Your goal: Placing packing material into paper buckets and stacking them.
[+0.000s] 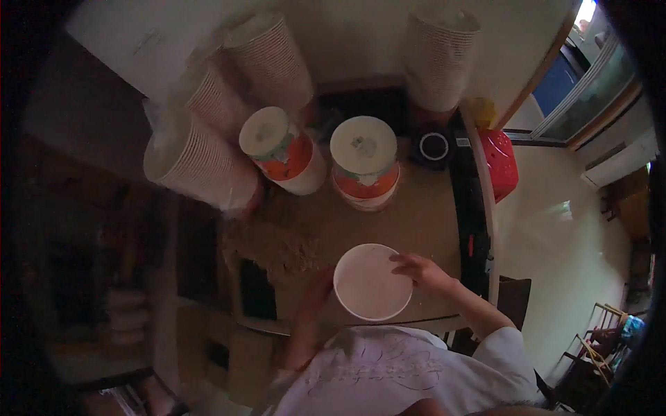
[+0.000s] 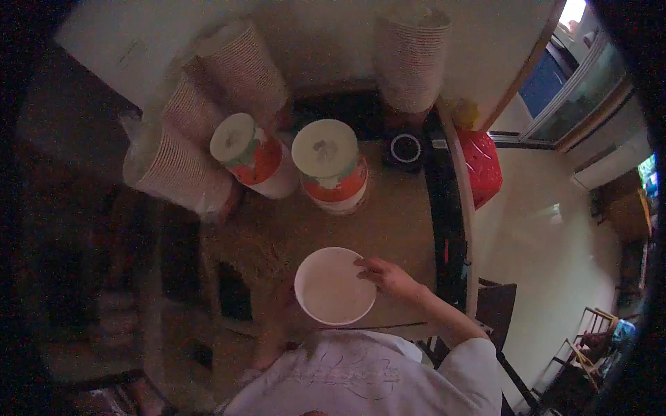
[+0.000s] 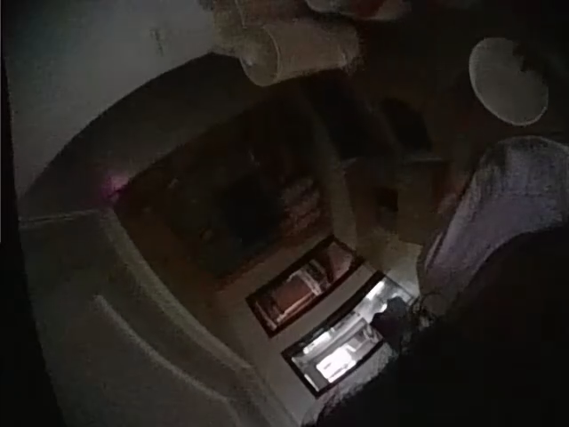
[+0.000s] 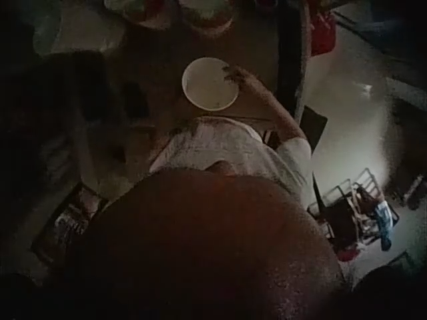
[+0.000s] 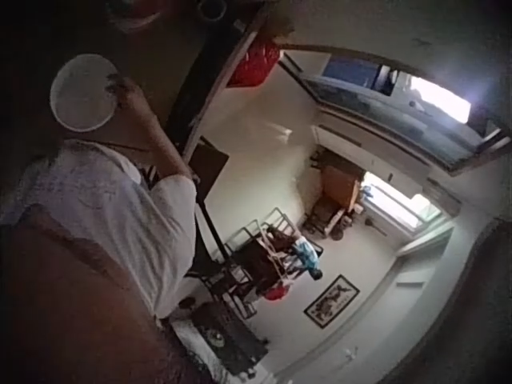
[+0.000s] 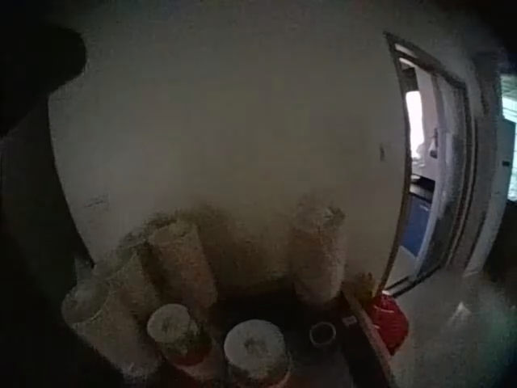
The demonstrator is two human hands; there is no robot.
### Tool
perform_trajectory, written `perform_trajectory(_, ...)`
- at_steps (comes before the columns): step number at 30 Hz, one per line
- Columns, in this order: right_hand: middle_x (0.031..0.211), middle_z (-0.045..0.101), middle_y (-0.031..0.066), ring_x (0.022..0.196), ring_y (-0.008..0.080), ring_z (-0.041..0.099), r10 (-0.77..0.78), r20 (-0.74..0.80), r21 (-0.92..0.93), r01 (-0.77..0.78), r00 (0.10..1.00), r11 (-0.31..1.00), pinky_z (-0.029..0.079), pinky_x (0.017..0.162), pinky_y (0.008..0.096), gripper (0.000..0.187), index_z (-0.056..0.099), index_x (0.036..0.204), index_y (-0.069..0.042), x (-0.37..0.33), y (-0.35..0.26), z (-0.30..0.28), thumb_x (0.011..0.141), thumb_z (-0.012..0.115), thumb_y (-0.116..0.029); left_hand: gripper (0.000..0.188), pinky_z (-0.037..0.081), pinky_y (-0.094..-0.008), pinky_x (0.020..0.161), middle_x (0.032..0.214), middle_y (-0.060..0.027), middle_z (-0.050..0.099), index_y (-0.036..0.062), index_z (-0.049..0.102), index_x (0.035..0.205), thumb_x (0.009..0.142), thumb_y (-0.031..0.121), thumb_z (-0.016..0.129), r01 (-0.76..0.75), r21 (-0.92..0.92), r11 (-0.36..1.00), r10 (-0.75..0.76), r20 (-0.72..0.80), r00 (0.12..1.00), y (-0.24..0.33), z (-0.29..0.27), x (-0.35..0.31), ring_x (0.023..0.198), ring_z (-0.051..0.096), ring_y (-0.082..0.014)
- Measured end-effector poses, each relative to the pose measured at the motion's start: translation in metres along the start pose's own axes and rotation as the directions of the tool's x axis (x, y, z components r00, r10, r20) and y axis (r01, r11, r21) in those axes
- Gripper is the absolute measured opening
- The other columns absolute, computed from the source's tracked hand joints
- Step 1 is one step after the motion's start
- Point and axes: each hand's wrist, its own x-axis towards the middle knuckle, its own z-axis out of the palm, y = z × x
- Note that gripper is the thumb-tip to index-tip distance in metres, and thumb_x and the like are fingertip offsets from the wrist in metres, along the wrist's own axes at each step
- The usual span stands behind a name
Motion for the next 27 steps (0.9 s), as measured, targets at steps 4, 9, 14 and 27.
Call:
perform_trajectory(4, 0.123, 0.041, 0.0125, 0.111, 0.0306, 0.041, -0.076, -0.021, -0.087, 0.074, 0.997, 0.994, 0.043, 0.087, 0.0334, 0.035, 0.058, 0.095, -0.003, -0.008, -0.004, -0.003, 0.061, 0.06, 0.002, 0.04, 0.039, -0.0267, 0.084, 0.11, -0.0049, 0.053, 0.0049, 0.05, 0.112, 0.086, 0.034, 0.045, 0.056, 0.046, 0.997, -0.062, 0.153, 0.986, -0.013, -0.002, 0.012, 0.097, 0.05, -0.0123)
perform_trajectory(9, 0.12, 0.045, 0.0121, 0.116, 0.0279, 0.037, -0.175, 0.15, -0.16, 0.199, 0.973, 0.967, 0.035, 0.094, 0.0363, 0.047, 0.057, 0.098, -0.003, -0.015, 0.001, 0.002, 0.051, 0.058, -0.004, 0.04, 0.041, -0.0267, 0.08, 0.103, -0.0035, 0.056, 0.0046, 0.053, 0.108, 0.084, 0.037, 0.047, -0.043, -0.038, 0.998, 0.05, 0.188, 0.981, -0.022, 0.024, 0.021, 0.094, 0.052, -0.0117)
perform_trajectory(14, 0.101, 0.055, 0.0105, 0.095, 0.0244, 0.052, 0.261, -0.38, 0.393, -0.101, 0.888, 0.914, 0.042, 0.08, 0.0318, 0.028, 0.057, 0.096, 0.0, -0.01, 0.053, 0.005, 0.069, 0.051, 0.005, 0.029, 0.043, -0.0222, 0.06, 0.081, 0.0006, 0.059, 0.0087, 0.058, 0.089, 0.082, 0.036, 0.052, 0.087, 0.072, 0.994, -0.076, -0.144, 0.987, -0.032, 0.012, 0.087, 0.069, 0.054, -0.0083)
perform_trajectory(27, 0.067, 0.053, -0.0006, 0.059, 0.0069, 0.048, 0.766, -0.447, 0.727, -0.31, 0.462, 0.612, 0.038, 0.051, 0.0207, 0.017, 0.058, 0.077, -0.005, 0.126, 0.146, -0.024, 0.08, 0.055, -0.022, 0.014, 0.036, -0.0227, 0.04, 0.062, -0.0002, 0.051, 0.0097, 0.054, 0.071, 0.076, 0.023, 0.052, 0.012, -0.089, 0.996, -0.044, -0.373, 0.927, 0.05, 0.034, 0.172, 0.048, 0.048, -0.01)
